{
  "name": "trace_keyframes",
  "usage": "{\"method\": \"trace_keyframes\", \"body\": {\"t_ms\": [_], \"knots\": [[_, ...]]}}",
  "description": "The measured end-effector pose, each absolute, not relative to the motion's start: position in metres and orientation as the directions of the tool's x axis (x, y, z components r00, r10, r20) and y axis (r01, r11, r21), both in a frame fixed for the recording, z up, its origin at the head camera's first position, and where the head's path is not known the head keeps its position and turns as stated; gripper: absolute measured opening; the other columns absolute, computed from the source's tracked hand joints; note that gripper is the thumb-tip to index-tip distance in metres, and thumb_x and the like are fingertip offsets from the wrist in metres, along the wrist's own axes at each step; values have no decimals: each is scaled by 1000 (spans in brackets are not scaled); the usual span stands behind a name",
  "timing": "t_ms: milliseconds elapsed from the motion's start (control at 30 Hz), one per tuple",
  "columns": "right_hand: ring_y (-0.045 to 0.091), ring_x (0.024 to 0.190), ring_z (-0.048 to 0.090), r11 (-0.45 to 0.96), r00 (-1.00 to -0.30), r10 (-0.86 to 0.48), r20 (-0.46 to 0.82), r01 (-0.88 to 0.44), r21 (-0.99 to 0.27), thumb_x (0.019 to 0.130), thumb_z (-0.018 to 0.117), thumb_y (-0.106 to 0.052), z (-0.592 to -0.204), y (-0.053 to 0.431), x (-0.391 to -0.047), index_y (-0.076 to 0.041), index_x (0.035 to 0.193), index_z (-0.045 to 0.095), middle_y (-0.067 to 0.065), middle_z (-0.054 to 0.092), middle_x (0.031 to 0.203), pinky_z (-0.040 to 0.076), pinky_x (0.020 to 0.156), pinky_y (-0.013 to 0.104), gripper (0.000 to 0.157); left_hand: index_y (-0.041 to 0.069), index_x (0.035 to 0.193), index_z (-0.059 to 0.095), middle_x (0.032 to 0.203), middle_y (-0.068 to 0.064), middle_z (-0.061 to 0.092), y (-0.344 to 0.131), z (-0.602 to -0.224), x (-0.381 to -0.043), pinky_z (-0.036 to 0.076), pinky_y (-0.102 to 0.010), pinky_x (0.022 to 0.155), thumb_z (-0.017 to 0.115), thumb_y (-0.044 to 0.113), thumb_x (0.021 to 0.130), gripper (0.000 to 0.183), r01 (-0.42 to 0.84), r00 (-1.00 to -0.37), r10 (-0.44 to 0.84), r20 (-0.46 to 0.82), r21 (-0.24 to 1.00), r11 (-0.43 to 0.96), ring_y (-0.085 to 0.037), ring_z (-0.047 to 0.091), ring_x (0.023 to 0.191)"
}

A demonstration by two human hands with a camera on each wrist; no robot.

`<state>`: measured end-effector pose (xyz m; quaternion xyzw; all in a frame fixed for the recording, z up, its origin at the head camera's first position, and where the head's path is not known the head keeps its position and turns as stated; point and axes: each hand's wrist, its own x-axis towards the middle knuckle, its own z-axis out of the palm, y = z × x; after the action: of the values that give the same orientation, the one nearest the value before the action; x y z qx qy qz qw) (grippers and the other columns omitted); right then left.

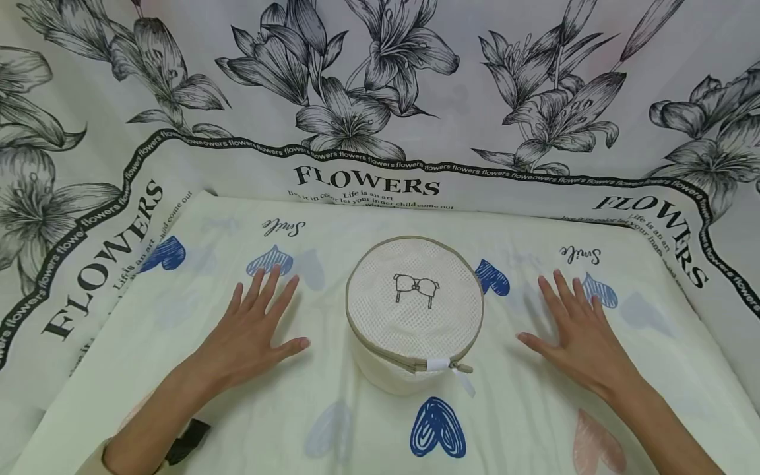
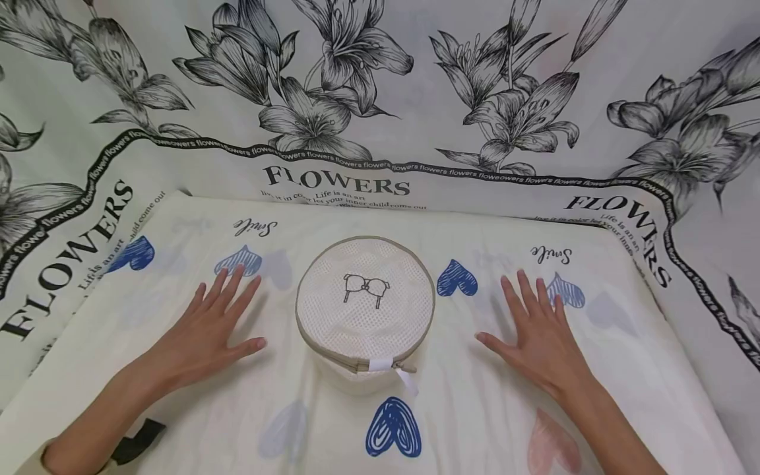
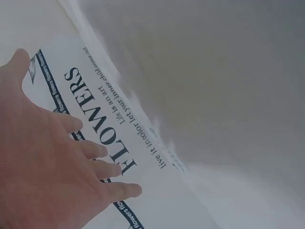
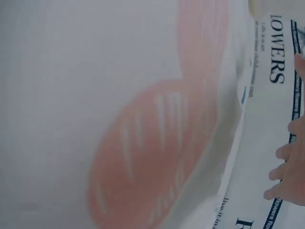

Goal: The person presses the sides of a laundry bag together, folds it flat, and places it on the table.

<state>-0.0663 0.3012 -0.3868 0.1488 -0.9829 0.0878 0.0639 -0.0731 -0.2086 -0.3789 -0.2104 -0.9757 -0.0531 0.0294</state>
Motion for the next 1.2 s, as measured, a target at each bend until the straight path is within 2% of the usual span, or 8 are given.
{"method": "trace_keyframes", "body": {"t_ms": [267,533,633,700,900,1033,1200], "knots": [[30,137,-6,924,-926,-315,206,-349,-155,77,61,-55,-370,296,-69,-17,147,12,7,6,152,-7,108,49,94,21,148,4,152,-7,-4,-204,-370,-72,2,-51,108,39,75,76,97,433,-900,426,92,84,898,-30,-4,138],[27,138,4,908,-912,-333,237,-378,-179,77,64,-51,-356,288,-67,-19,147,13,6,12,151,-2,110,41,92,23,147,2,152,-2,-8,-195,-356,-71,4,-48,109,39,77,75,98,468,-882,458,107,97,878,-24,-10,137],[26,138,7,900,-909,-340,241,-389,-196,77,64,-50,-350,283,-66,-20,147,13,4,13,152,2,110,41,92,24,147,1,152,0,-9,-192,-351,-70,4,-46,109,38,79,73,99,474,-879,463,110,97,875,-23,-10,137],[26,138,9,897,-910,-338,238,-388,-210,77,65,-49,-346,280,-65,-21,147,12,3,14,151,8,109,46,92,24,147,0,152,1,-9,-190,-347,-69,5,-45,110,38,79,73,100,478,-877,467,113,99,873,-23,-10,137],[25,137,15,891,-917,-329,226,-380,-249,76,67,-48,-334,270,-62,-25,147,12,-2,17,151,29,94,60,93,23,147,1,152,2,-6,-184,-338,-66,8,-43,110,44,77,72,102,506,-860,491,140,109,856,-23,-8,138],[26,134,23,889,-918,-324,227,-378,-260,75,68,-48,-329,265,-60,-26,147,13,-1,21,149,35,88,58,94,24,147,2,152,4,-5,-180,-334,-65,16,-47,108,45,76,73,100,522,-851,503,154,137,842,-23,-7,138],[26,124,40,877,-914,-323,245,-386,-286,73,71,-46,-323,260,-58,-30,146,14,-1,33,144,43,80,54,94,26,147,3,152,6,-4,-174,-328,-63,24,-49,104,48,73,74,98,545,-838,522,159,198,815,-20,-4,138]]}}
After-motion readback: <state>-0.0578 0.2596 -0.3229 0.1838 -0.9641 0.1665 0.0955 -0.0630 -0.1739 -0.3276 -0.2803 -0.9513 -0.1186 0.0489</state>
